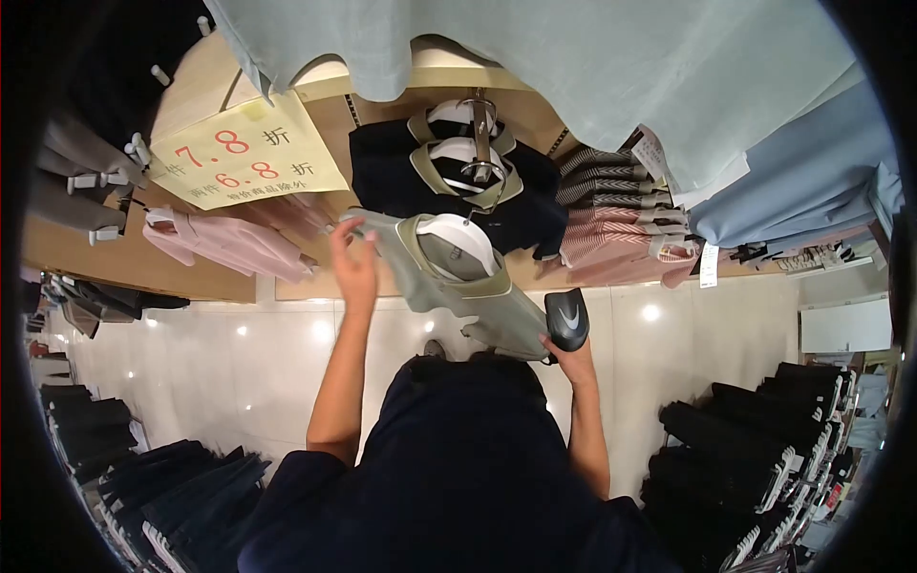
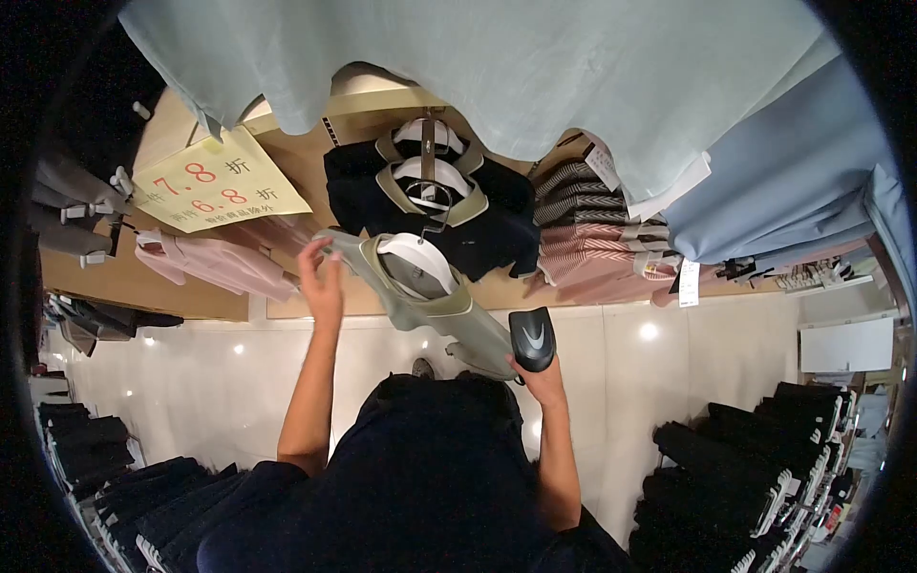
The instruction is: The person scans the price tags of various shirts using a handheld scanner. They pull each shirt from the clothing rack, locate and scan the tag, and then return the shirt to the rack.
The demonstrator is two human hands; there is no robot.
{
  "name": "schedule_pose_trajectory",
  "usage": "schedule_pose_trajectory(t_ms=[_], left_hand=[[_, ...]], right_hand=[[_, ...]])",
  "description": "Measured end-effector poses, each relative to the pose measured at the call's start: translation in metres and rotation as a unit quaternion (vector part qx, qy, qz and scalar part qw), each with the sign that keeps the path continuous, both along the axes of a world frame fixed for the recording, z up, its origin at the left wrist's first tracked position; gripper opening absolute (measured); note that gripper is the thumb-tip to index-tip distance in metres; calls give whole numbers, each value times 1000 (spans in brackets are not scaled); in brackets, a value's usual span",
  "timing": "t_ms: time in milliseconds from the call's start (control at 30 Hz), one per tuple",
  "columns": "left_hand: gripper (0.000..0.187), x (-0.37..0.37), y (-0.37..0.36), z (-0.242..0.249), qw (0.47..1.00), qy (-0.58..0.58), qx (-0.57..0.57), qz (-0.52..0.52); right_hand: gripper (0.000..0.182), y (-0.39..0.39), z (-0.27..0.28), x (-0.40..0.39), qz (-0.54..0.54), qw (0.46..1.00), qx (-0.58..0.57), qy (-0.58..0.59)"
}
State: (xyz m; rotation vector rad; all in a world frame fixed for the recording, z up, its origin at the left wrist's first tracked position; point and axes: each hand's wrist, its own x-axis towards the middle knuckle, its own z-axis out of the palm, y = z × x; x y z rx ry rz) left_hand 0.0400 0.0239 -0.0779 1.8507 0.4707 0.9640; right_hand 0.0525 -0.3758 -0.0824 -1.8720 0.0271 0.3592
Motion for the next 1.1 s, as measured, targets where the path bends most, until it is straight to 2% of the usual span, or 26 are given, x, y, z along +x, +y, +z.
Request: schedule_pose_trajectory(t_ms=[67,133,167,267,300,400,467,533,600,667,767,867,967,1100], left_hand=[[36,-20,32,-73,982,-28,-185,32],[40,-46,53,-124,946,117,-300,46],[42,-54,60,-140,915,188,-354,52],[52,-54,72,-162,881,206,-424,30],[56,-47,76,-173,884,201,-422,28],[50,-24,82,-243,815,74,-574,-33],[49,-5,44,-231,810,59,-576,-88],[51,-7,2,-233,791,90,-575,-187],[57,-15,-39,-241,722,128,-605,-309],[63,-33,-89,-152,646,133,-697,-279],[69,-74,-129,-183,604,129,-719,-320],[71,-113,-144,-165,568,113,-712,-398],[87,-119,-163,-158,660,307,-523,-444],[99,-117,-202,-181,611,484,-379,-500]], right_hand=[[49,-10,-7,-4,13,999,22,28],[54,-16,-6,-4,26,998,30,51],[56,-17,-6,-4,33,997,34,63],[61,-16,3,-8,20,994,78,73],[65,-17,5,-9,24,991,102,83],[64,-16,6,-15,5,986,122,110],[61,-18,0,-19,-19,982,116,150],[60,-25,-17,-19,-41,977,106,181],[60,-10,-10,-18,-65,971,179,143],[61,-3,-4,-15,-107,955,239,142],[60,-5,-4,-5,-142,939,277,143],[56,-17,-17,-1,-158,933,288,150],[51,-21,-19,-9,-135,933,295,155],[50,-37,-12,-21,-111,920,315,203]])
